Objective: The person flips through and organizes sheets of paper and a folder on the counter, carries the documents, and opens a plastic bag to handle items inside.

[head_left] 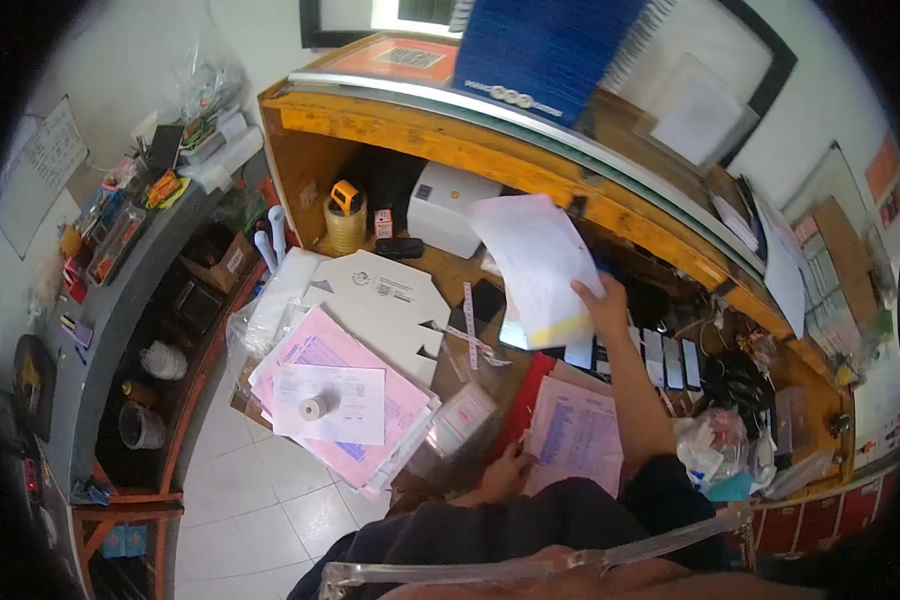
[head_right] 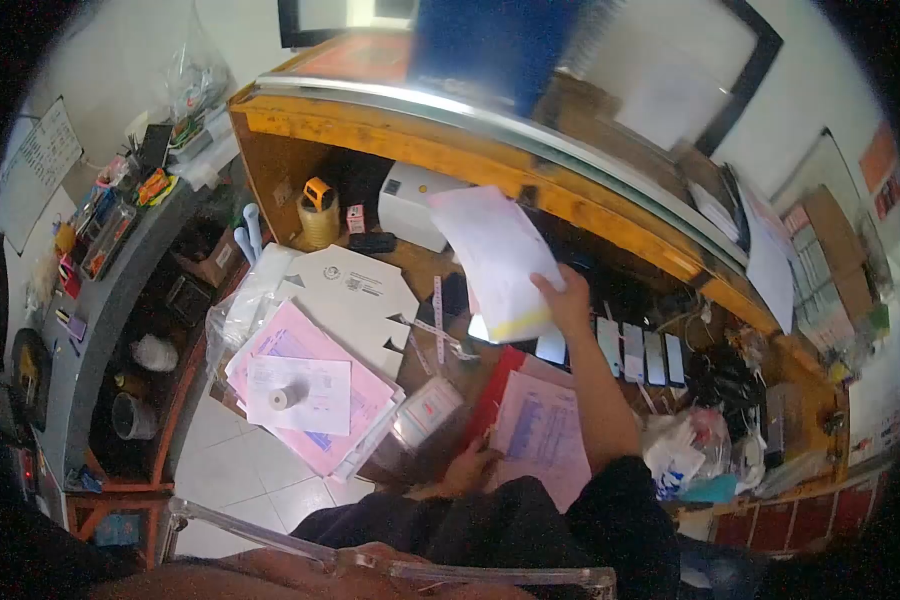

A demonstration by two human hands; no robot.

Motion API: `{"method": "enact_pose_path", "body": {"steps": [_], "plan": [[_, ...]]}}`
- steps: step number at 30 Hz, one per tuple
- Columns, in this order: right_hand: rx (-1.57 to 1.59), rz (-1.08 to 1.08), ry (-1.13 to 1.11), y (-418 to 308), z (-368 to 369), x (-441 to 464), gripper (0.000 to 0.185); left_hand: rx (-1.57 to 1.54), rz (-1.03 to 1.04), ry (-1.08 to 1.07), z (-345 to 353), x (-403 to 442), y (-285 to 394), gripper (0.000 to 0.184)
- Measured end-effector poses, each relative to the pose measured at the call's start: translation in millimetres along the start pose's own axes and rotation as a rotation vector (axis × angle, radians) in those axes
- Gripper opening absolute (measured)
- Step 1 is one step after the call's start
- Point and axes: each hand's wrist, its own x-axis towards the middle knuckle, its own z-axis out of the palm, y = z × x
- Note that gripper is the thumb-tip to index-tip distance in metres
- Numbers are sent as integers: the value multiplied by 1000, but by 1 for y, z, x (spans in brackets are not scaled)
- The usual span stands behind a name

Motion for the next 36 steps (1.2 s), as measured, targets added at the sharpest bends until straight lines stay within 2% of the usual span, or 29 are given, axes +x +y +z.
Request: {"method": "enact_pose_path", "body": {"steps": [2,4,6,9,11,12,14,15,17,18,19,20,21,23,25,27,28,30,31,33,35,36], "plan": [[156,158,-9,15,-51,-50,31,66,185,184,18,5,-19,22],[362,398,47,25,-82,-115,34,36,-9,104,1,-4,9,23],[465,633,27,38,-103,-185,40,71,49,102,6,0,0,20],[436,749,96,87,-100,-286,46,-3,144,119,1,-1,13,18],[82,651,85,87,-91,-321,47,-25,102,204,6,5,9,16],[88,664,104,91,-85,-330,47,-18,109,182,10,9,1,16],[240,468,194,98,-76,-345,51,-403,-142,186,19,15,-13,16],[245,477,208,93,-77,-346,51,-393,-140,172,17,15,-7,16],[11,562,-19,83,-85,-337,57,216,115,42,6,10,21,30],[77,388,-214,88,-91,-329,67,228,119,28,7,9,30,30],[86,396,-202,86,-92,-328,67,240,-10,67,11,8,39,44],[-143,525,-162,83,-91,-329,71,251,-137,108,15,8,45,60],[-374,650,-123,77,-93,-329,76,260,-130,98,20,9,44,60],[-393,666,-35,106,-85,-334,80,343,-76,276,30,11,39,87],[-411,680,46,118,-79,-338,84,379,-88,241,35,13,35,92],[-502,466,-227,123,-71,-347,85,413,-105,209,38,13,27,96],[-500,465,-225,131,-69,-351,85,454,-97,184,40,13,21,98],[-183,384,66,145,-70,-353,86,495,-87,165,39,17,13,99],[-183,381,66,148,-71,-354,86,404,-106,207,38,19,10,98],[-165,536,85,152,-74,-357,86,312,-126,249,36,19,12,97],[-145,548,123,150,-74,-354,80,264,-235,69,27,19,34,97],[-126,559,162,149,-76,-351,75,263,-233,71,24,16,44,97]]}}
